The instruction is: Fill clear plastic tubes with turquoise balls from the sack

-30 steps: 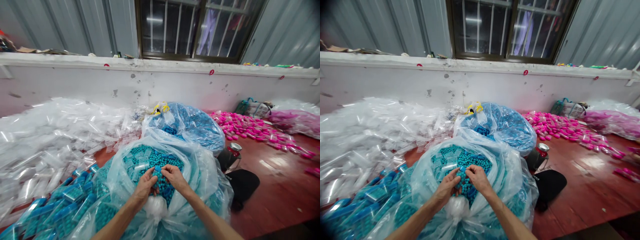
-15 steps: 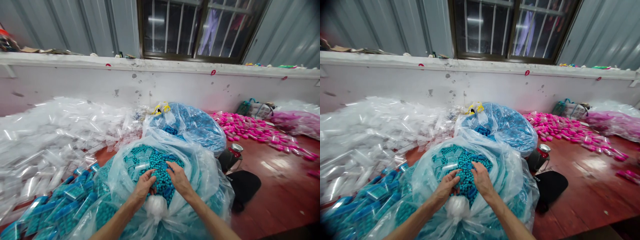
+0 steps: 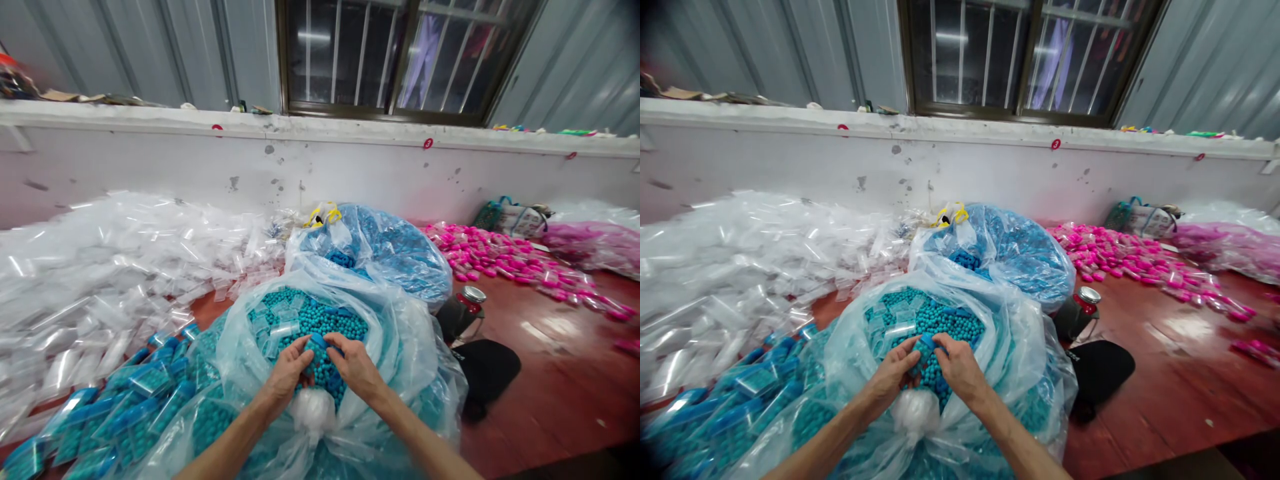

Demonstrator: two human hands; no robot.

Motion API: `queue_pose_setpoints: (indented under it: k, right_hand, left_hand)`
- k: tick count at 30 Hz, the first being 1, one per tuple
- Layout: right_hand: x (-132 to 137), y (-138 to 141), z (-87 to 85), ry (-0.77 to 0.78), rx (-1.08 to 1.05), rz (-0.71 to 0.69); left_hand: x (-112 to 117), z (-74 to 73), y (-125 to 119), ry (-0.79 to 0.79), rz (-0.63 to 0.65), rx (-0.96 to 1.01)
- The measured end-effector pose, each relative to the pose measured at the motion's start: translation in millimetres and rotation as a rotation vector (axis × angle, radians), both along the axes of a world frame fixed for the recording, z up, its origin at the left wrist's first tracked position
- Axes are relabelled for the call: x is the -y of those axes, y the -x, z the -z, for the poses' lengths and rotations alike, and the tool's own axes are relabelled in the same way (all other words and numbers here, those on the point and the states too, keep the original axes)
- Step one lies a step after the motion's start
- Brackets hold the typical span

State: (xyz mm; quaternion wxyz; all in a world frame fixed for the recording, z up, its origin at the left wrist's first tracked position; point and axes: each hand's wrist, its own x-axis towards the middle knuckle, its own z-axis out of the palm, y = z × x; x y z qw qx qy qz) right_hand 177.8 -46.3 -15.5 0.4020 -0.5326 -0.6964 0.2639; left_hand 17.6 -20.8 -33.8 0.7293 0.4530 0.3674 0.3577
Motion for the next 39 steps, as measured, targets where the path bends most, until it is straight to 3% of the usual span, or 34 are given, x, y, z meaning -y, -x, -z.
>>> queue_pose_setpoints:
  k: [6, 16, 23, 26, 29, 33, 36, 39]
  right_hand:
    - [1.4, 4.0, 7.2, -0.128, 0.05, 0.008]
    - [-2.9, 3.1, -5.1, 0.08, -0.094, 0.021]
    - [-1.1, 7.8, 3.4, -0.041, -0.075, -0.032]
    - [-0.9, 7.1, 7.8, 0.074, -0.242, -0.05]
    - [-5.2, 4.8, 8.5, 0.27, -0.534, -0.069]
    - [-16.1, 5.9, 6.4, 0.375, -0.727, 0.043]
    - [-19.2, 10.6, 3.9, 0.313, -0.603, 0.074]
    - [-12.6, 15.7, -0.3, 0.245, -0.375, -0.049]
  left_hand:
    - [-0.1, 1.9, -0.9, 0.005, -0.038, -0.032]
    - [1.8, -3.4, -2.4, 0.009, -0.052, -0.076]
    - [5.7, -6.6, -7.0, 0.005, -0.139, -0.085]
    - [5.0, -9.0, -5.8, -0.056, -0.168, -0.103]
    - [1.2, -13.1, 0.0, -0.119, -0.093, -0.148]
    - [-1.7, -15.3, 5.6, -0.117, -0.003, -0.176]
    - [0.8, -15.3, 3.1, -0.149, -0.026, -0.214]
    - [4.7, -16.8, -1.7, -0.184, -0.054, -0.243]
